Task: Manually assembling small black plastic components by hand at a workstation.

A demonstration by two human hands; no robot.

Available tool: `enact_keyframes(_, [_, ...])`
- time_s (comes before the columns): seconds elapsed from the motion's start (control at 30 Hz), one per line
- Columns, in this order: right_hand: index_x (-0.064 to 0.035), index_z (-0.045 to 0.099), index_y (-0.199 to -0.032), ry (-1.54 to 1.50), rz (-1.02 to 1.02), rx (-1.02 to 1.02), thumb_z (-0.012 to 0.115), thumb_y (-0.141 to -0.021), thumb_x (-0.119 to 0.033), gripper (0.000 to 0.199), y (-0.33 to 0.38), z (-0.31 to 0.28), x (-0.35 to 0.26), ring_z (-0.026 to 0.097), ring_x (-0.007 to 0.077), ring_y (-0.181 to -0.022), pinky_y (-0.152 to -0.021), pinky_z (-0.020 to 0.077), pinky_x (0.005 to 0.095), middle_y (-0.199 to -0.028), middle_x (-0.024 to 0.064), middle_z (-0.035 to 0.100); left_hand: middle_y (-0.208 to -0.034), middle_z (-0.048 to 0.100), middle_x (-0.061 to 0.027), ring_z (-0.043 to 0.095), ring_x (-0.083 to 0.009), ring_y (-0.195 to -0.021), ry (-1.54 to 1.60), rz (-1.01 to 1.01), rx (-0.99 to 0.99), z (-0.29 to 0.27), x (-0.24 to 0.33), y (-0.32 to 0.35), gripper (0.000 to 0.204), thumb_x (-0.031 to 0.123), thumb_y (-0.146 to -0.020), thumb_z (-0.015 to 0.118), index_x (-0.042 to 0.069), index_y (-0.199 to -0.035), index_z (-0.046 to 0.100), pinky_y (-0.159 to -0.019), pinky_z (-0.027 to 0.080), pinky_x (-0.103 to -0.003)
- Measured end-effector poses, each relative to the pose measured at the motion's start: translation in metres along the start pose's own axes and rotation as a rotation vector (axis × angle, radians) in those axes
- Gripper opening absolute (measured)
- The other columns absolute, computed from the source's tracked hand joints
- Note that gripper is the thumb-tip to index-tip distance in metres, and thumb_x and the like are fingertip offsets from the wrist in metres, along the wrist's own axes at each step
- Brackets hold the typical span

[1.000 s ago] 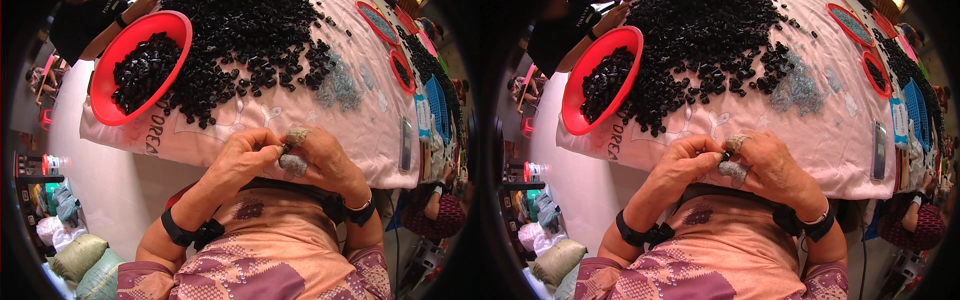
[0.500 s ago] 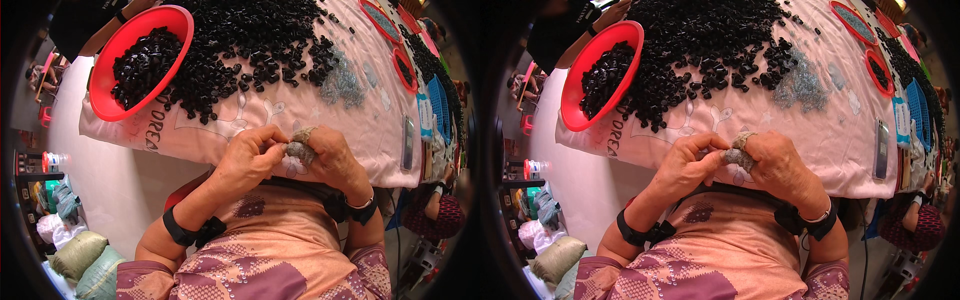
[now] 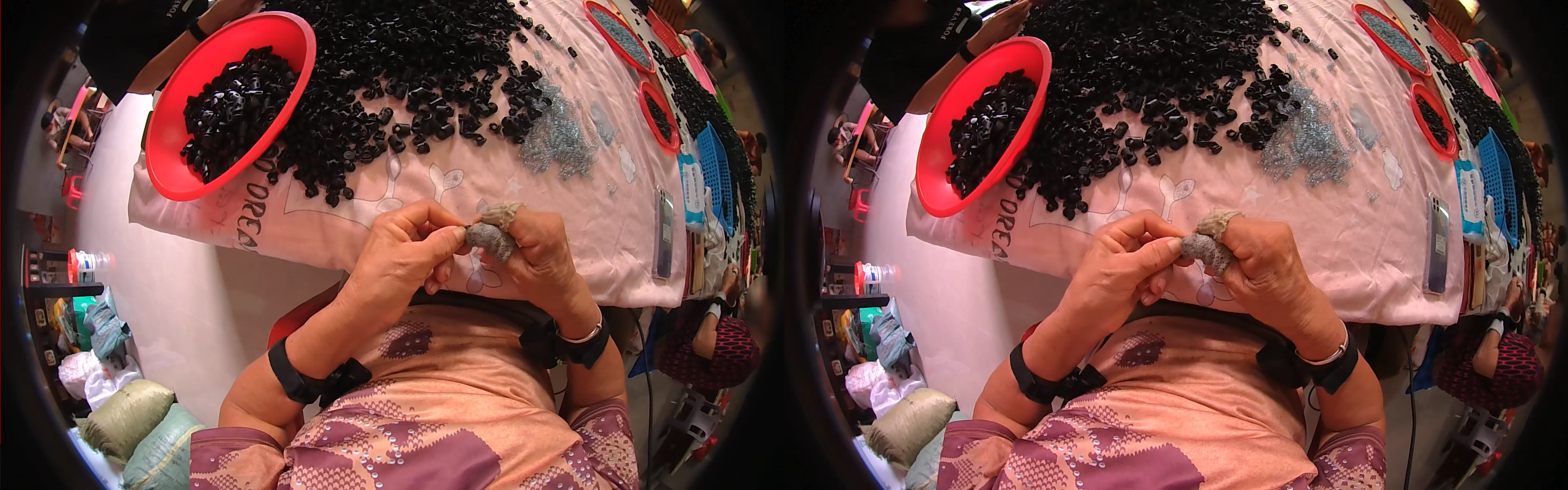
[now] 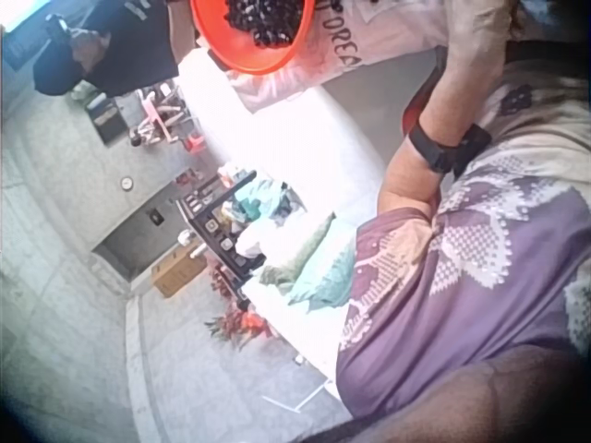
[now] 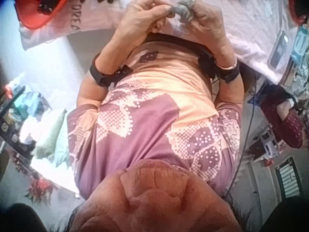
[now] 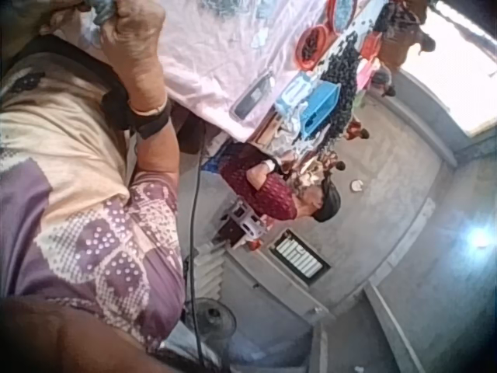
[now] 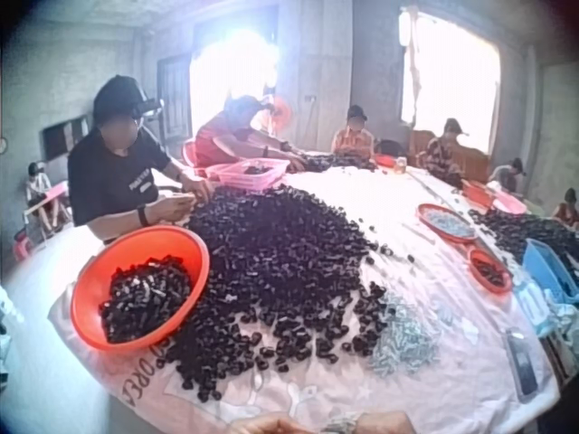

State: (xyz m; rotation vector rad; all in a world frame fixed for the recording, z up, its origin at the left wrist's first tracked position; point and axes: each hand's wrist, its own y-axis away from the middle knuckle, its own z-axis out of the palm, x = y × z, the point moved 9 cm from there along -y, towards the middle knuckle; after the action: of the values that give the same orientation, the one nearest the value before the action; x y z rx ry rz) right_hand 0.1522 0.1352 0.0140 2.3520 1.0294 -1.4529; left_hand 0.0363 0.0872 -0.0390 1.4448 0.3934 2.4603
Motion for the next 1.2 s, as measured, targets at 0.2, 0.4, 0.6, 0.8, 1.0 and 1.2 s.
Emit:
enact_keyframes(0.2, [-0.004, 0.061, -0.079, 0.386, -0.231, 0.004, 0.07, -0.076, -0.008, 0.01, -0.002, 0.001, -0.024, 0.059, 0.0322, -0.06, -0.056, 0.0458, 0.0393, -0.067, 0.0126, 0.059, -0.069, 0.059, 0.001, 0.053, -0.0014, -0.054, -0.314, 0.126, 0.047, 0.001, 0.014, 0.003, 0.011, 0.009, -0.092, 0.059, -0.001, -0.094, 0.064, -0.046, 0.041, -0.017])
enact_keyframes(0.4, [-0.0048, 0.056, -0.073, 0.458, -0.28, 0.028, 0.068, -0.072, -0.006, 0.012, 0.001, 0.003, -0.021, 0.057, 0.0334, -0.061, -0.058, 0.0448, 0.0407, -0.064, 0.0129, 0.056, -0.069, 0.059, 0.0008, 0.054, -0.0018, -0.055, -0.343, 0.077, 0.048, 0.0, 0.011, 0.002, 0.012, 0.008, -0.092, 0.058, -0.002, -0.095, 0.064, -0.045, 0.041, -0.017])
enact_keyframes(0.6, [-0.0048, 0.058, -0.077, 0.41, -0.246, 0.003, 0.065, -0.072, -0.004, 0.009, -0.001, 0.002, -0.018, 0.057, 0.0338, -0.062, -0.058, 0.0451, 0.0415, -0.065, 0.0126, 0.057, -0.071, 0.059, -0.0003, 0.056, -0.0035, -0.055, -0.279, 0.09, -0.023, 0.003, 0.008, -0.001, 0.013, 0.007, -0.093, 0.057, -0.001, -0.1, 0.064, -0.045, 0.044, -0.018])
enact_keyframes(0.8, [-0.005, 0.058, -0.079, 0.432, -0.259, -0.05, 0.065, -0.071, -0.003, 0.011, 0.001, 0.005, -0.016, 0.058, 0.0338, -0.062, -0.058, 0.0451, 0.0414, -0.064, 0.0122, 0.056, -0.075, 0.06, -0.0019, 0.057, -0.0042, -0.056, -0.363, 0.082, -0.012, 0.004, 0.007, -0.001, 0.015, 0.005, -0.094, 0.054, -0.001, -0.105, 0.063, -0.046, 0.046, -0.018])
enact_keyframes(1.0, [-0.0044, 0.059, -0.082, 0.467, -0.286, 0.0, 0.066, -0.071, -0.005, 0.013, -0.001, 0.008, -0.026, 0.058, 0.0327, -0.062, -0.056, 0.0442, 0.0408, -0.066, 0.0122, 0.057, -0.075, 0.061, -0.0029, 0.058, -0.0053, -0.057, -0.286, 0.1, -0.041, 0.002, 0.01, -0.001, 0.016, 0.005, -0.095, 0.052, -0.002, -0.105, 0.062, -0.047, 0.048, -0.018])
enact_keyframes(1.2, [-0.0006, 0.064, -0.096, 0.298, -0.311, 0.157, 0.064, -0.074, 0.0, 0.022, 0.0, 0.001, -0.03, 0.063, 0.032, -0.067, -0.059, 0.0492, 0.0379, -0.078, 0.014, 0.063, -0.081, 0.062, -0.0037, 0.06, -0.0064, -0.06, -0.14, 0.022, -0.107, 0.001, 0.007, -0.001, 0.019, 0.01, -0.096, 0.057, -0.003, -0.109, 0.059, -0.049, 0.048, -0.018])
